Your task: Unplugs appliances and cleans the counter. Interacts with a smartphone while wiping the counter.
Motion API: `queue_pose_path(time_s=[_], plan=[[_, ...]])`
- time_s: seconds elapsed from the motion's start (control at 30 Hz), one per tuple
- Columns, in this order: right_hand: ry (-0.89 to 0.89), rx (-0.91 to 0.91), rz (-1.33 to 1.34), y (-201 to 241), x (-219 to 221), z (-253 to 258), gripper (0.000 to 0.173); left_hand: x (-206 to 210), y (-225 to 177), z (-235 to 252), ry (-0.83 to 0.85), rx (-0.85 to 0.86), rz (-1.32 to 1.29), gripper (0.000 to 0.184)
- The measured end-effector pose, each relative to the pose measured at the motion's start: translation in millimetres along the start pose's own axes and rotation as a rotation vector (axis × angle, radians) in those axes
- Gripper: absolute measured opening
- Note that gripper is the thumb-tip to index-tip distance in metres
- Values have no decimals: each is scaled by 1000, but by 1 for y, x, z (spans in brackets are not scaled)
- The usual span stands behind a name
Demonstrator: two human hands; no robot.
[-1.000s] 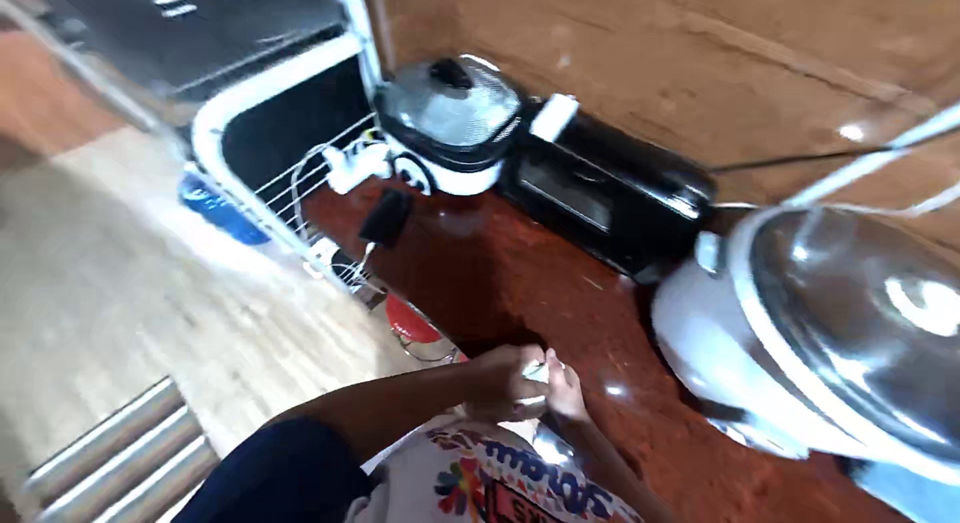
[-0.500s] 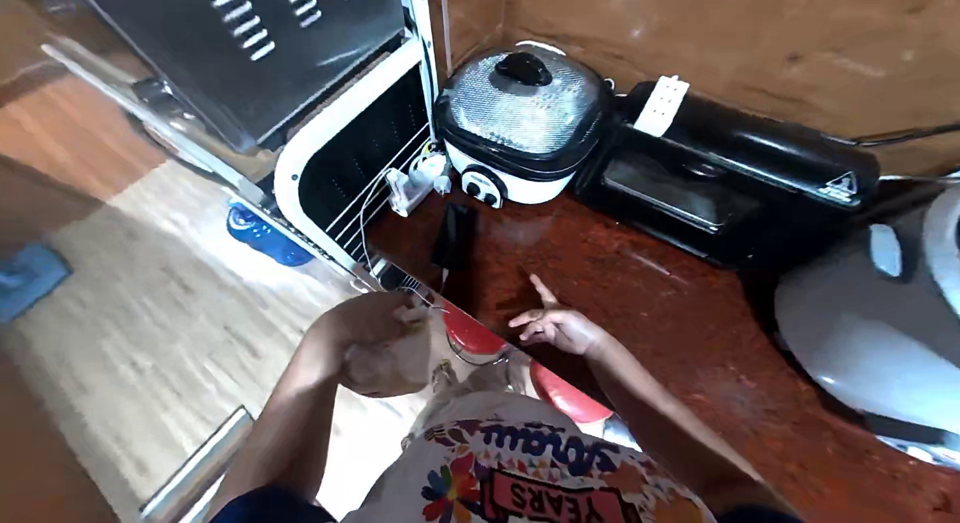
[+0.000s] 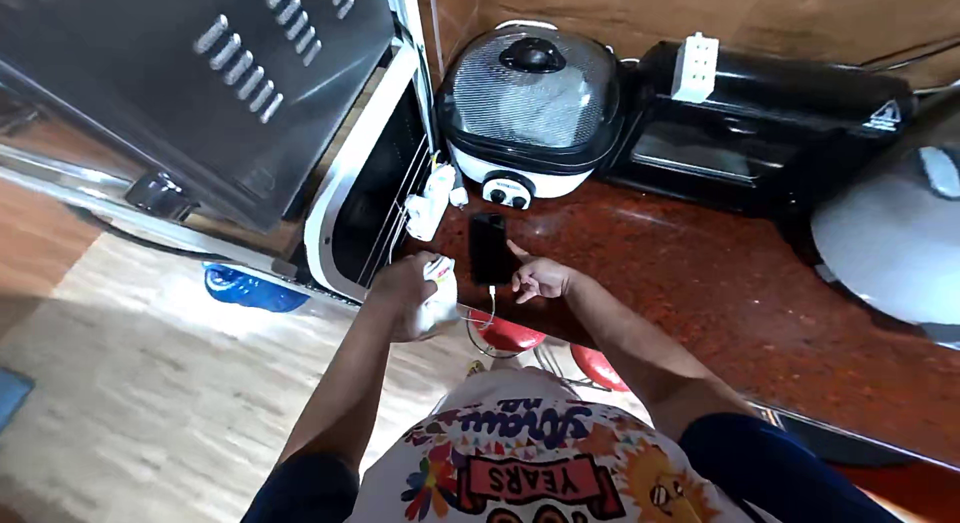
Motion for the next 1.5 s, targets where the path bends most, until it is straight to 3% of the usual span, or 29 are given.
queue_pose_path(time_s=[0.17, 0.5, 0.6, 0.73, 0.83, 1.0, 1.13, 1.27, 1.5], plan=[[-58, -2, 25, -7, -4, 7, 103, 27, -6, 29, 118, 22, 142, 58], [-117, 3, 18, -2, -7, 9, 106, 28, -29, 53, 47, 68, 128, 59], [-294, -73, 36, 5, -16, 6, 93, 27, -36, 63, -25, 47, 126, 58], [-627, -181, -39, 9, -27, -9, 52, 33, -46, 70, 7, 34, 216, 54], [-621, -258, -74, 2, -21, -14, 56, 33, -52, 73, 62, 58, 240, 52], [-519, -222, -9, -1, -9, -25, 60, 39, -68, 71, 171, 160, 148, 49], [-508, -173, 26, -3, -23, -39, 64, 67, -94, 63, 251, 190, 3, 50], [-607, -131, 194, -18, -59, -75, 48, 93, -134, 46, 288, 235, -48, 53], [-755, -276, 298, -57, -96, -127, 46, 127, -198, 36, 375, 275, -109, 50]])
Point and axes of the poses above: each hand's wrist, its own z-axis towards the middle knuckle, its own x-axis out of the palm, y = z × x, the point moved 6 cm from there along z, towards the middle knuckle, and after that the axes turned 9 degrees about -x, right-handed, at the moved point
